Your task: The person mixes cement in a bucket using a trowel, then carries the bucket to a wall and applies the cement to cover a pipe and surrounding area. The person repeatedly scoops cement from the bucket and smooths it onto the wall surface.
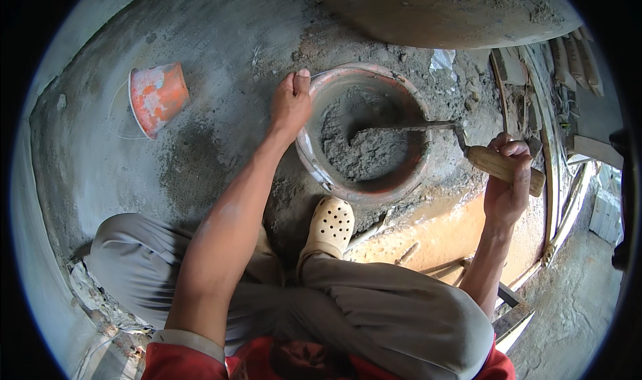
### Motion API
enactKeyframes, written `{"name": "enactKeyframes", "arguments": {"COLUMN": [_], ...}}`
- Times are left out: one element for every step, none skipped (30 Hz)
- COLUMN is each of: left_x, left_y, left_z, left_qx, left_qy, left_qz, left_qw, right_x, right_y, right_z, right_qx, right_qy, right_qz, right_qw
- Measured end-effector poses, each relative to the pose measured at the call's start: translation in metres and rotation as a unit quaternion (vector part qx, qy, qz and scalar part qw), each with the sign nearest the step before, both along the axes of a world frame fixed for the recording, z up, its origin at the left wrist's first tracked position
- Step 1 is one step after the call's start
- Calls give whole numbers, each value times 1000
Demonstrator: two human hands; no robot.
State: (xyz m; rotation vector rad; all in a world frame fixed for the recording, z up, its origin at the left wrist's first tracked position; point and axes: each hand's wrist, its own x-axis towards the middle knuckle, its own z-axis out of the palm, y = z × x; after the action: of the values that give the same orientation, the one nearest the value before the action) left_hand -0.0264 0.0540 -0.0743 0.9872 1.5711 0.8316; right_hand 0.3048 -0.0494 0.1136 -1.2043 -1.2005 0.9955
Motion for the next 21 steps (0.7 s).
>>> {"name": "enactKeyframes", "arguments": {"left_x": [1, 1, 2, 2, 3, 4, 5, 6, 7, 8, 8, 8, 8, 7, 6, 6, 5, 5, 5, 4, 4], "left_y": [0, -1, -2, -2, -2, -2, -2, -1, -1, -1, -1, -1, -2, -2, -2, -3, -3, -2, -2, -1, -1], "left_z": [1, 1, 1, 2, 2, 1, 1, 0, 0, -1, -1, -1, -1, -1, 0, 1, 2, 2, 2, 1, 0], "left_qx": [5, 15, 14, 8, 1, 5, 29, 52, 64, 85, 96, 92, 101, 95, 89, 89, 86, 82, 66, 48, 37], "left_qy": [-3, 12, 15, 16, 17, 13, 17, 22, 24, 29, 34, 38, 40, 39, 38, 38, 36, 35, 24, 13, 0], "left_qz": [11, 16, 21, 15, 8, 9, 21, 33, 42, 49, 53, 57, 51, 45, 43, 40, 37, 34, 31, 27, 24], "left_qw": [1000, 1000, 1000, 1000, 1000, 1000, 999, 998, 997, 995, 993, 993, 993, 994, 994, 995, 995, 995, 997, 998, 999], "right_x": [11, 21, 29, 37, 44, 48, 51, 50, 48, 41, 33, 22, 11, 2, -5, -8, -11, -9, -7, -3, 2], "right_y": [-9, -23, -35, -45, -53, -61, -66, -69, -71, -71, -71, -69, -68, -66, -64, -63, -62, -62, -62, -64, -66], "right_z": [-2, 2, 5, 9, 13, 16, 18, 16, 13, 4, -7, -19, -31, -40, -46, -47, -48, -45, -42, -40, -39], "right_qx": [-33, -76, -107, -132, -167, -200, -249, -289, -329, -323, -303, -327, -343, -310, -277, -276, -274, -281, -283, -280, -290], "right_qy": [-16, 24, -2, -22, -39, -131, -189, -258, -329, -385, -430, -489, -541, -572, -566, -566, -559, -572, -576, -572, -573], "right_qz": [-58, -43, -58, -80, -104, -82, -30, 16, 59, 108, 159, 176, 186, 199, 192, 183, 177, 157, 148, 145, 128], "right_qw": [998, 996, 993, 988, 980, 968, 949, 922, 883, 858, 835, 789, 745, 733, 752, 755, 762, 754, 753, 757, 756]}}
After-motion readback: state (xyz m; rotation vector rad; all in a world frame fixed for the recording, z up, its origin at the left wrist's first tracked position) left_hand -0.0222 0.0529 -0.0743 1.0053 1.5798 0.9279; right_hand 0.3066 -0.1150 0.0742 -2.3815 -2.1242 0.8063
